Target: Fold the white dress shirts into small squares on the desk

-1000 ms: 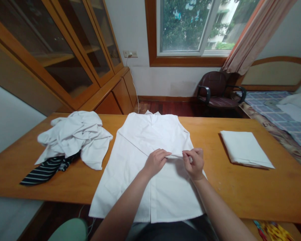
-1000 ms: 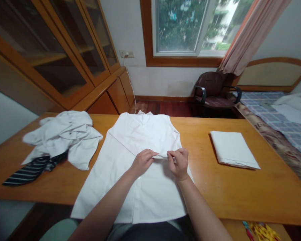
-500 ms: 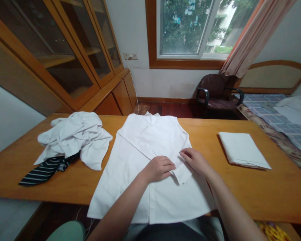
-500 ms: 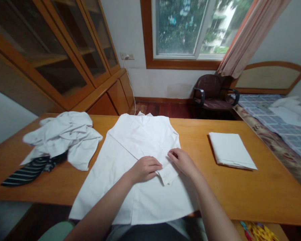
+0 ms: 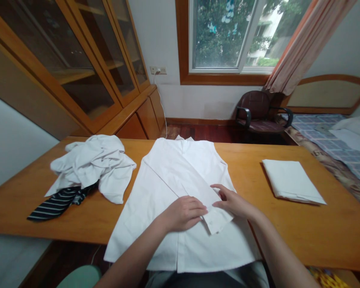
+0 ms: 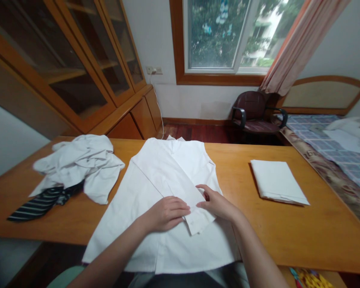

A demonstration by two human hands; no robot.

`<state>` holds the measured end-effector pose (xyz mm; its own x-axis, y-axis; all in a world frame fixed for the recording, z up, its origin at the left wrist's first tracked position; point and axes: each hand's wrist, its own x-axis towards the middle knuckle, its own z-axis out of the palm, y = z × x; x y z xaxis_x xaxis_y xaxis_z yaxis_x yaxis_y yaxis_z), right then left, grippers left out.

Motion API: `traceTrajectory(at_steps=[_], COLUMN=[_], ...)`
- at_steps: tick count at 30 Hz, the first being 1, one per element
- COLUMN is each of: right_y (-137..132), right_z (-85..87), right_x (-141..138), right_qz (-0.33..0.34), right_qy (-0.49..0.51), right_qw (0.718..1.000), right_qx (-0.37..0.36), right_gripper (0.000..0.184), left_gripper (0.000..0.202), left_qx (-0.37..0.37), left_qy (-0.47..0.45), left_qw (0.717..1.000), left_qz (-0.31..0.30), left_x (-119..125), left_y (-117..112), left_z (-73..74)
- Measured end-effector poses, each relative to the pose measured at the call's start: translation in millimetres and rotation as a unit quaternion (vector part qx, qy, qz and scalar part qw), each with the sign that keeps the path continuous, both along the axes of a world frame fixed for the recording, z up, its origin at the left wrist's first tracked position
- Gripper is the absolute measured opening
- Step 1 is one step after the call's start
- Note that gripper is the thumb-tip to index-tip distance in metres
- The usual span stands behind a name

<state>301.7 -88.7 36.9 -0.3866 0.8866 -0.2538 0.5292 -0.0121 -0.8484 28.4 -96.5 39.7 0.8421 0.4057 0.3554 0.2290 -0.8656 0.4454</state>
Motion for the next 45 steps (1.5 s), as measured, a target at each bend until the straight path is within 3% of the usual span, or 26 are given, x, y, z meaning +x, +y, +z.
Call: traceTrajectory(at_steps=[3,6,10,14,17,20,25,32,34,36,38,41,43,45], right_y=[-4,-6,-7,-5,-3,1,4,-1,2,8,18,33,42,46], right_z=[2.0,2.5,4.3,12.3,18.1,18.8,12.9,10.7,8.8,4.0,-3.9,-16.9,-22.6,-24.6], right_x=[0,0,4,14,17,11,-6,5,9,13,18,24,24,22], right_qz=[0.012,0.011,0.023,0.047,0.053,0.041,0.024,0.029,0.026,-0.009,-0.086,-0.211,-0.252,-0.258], right_qy=[-0.021,-0.068,-0.122,-0.176,-0.178,-0.127,-0.079,-0.089,-0.089,-0.092,-0.132,-0.237,-0.280,-0.293], right_qw=[1.000,0.997,0.992,0.981,0.980,0.991,0.997,0.995,0.995,0.995,0.978,0.915,0.889,0.892], right_qx=[-0.020,-0.029,-0.030,-0.071,-0.075,-0.035,-0.001,-0.045,-0.030,0.036,0.134,0.248,0.261,0.227], right_gripper=[0.064,0.074,0.086,0.091,0.087,0.080,0.086,0.083,0.075,0.056,0.039,0.032,0.034,0.039], left_gripper=[0.032,0.032,0.040,0.051,0.051,0.051,0.050,0.050,0.050,0.050,0.050,0.050,0.051,0.051], left_qx=[-0.013,0.006,0.039,0.058,0.076,0.087,0.083,0.077,0.076,0.076,0.078,0.084,0.087,0.088], left_qy=[-0.001,0.007,0.076,0.160,0.178,0.174,0.170,0.181,0.183,0.182,0.179,0.180,0.189,0.206], left_qw=[0.999,0.991,0.957,0.923,0.916,0.916,0.915,0.912,0.911,0.911,0.911,0.911,0.908,0.903], left_qz=[0.034,0.137,0.279,0.345,0.350,0.350,0.355,0.360,0.363,0.363,0.362,0.362,0.364,0.368], left_x=[-13,-28,-48,-64,-69,-68,-67,-68,-68,-68,-68,-68,-68,-67], left_y=[2,14,36,46,45,43,43,42,42,42,42,41,41,41], left_z=[1.6,-2.8,-19.3,-38.9,-46.4,-47.4,-44.8,-43.7,-44.0,-44.3,-44.5,-44.8,-44.5,-43.6])
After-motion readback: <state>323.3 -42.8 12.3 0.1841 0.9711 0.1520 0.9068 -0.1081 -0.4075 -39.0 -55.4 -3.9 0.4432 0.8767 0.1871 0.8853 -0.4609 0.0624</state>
